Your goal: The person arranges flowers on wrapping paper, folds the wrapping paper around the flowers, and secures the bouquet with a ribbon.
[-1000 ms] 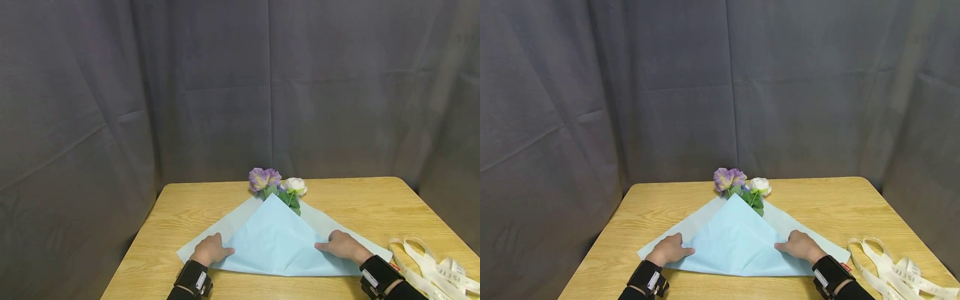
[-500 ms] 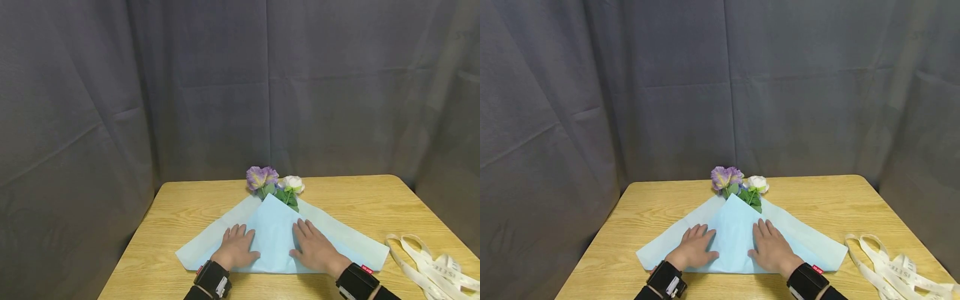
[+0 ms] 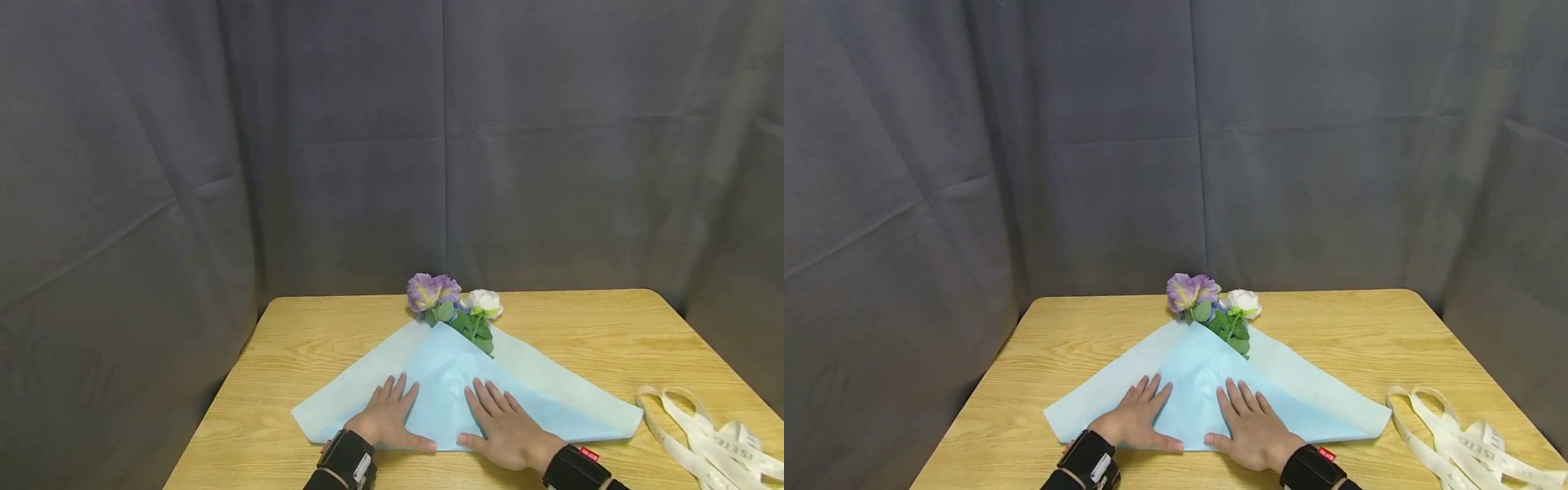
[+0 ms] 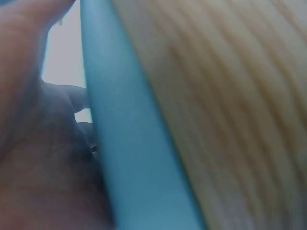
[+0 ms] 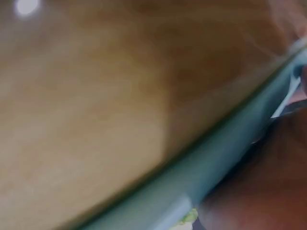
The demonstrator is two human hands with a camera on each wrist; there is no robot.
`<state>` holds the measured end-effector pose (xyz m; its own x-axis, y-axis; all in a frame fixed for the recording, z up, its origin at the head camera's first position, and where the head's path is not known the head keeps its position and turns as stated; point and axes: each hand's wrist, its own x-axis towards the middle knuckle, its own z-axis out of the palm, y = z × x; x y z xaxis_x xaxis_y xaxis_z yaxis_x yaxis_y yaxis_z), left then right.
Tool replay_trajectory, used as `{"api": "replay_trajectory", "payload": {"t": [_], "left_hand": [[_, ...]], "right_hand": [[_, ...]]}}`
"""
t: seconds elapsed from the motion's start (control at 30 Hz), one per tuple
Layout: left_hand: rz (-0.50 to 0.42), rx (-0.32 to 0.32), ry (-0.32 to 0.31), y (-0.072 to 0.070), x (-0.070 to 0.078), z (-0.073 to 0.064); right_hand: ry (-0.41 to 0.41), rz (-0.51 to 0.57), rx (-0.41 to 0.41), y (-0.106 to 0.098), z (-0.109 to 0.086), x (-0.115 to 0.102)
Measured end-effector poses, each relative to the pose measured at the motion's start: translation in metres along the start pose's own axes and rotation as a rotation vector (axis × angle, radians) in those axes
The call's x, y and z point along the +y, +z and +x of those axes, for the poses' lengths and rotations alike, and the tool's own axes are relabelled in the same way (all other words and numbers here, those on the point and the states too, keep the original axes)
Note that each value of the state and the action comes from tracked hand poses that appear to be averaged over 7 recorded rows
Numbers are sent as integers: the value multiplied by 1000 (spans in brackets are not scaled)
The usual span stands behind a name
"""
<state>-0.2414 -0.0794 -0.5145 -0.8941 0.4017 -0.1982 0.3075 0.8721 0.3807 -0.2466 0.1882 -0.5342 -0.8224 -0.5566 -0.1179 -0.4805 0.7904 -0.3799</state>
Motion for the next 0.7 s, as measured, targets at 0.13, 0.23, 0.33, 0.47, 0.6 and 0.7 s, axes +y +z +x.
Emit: {"api": "replay_trajectory", "payload": {"t": [0.13,0.23,0.33,0.47,0.6,0.7], "left_hand": [[58,-1,2,1,-1,1],[70,-23,-10,-2,0,2],[40,-52,-14,-2,-1,4],[5,-77,-10,5,-9,9],[7,-70,-9,13,-16,11],[7,-66,-11,12,-15,9]], "right_hand": [[14,-51,-7,5,3,3],[9,-116,32,4,1,-4],[-45,-167,89,6,-6,-15],[-149,-127,98,16,-18,-26],[-170,-80,52,26,-22,-27],[-162,-110,49,31,-21,-24]]}}
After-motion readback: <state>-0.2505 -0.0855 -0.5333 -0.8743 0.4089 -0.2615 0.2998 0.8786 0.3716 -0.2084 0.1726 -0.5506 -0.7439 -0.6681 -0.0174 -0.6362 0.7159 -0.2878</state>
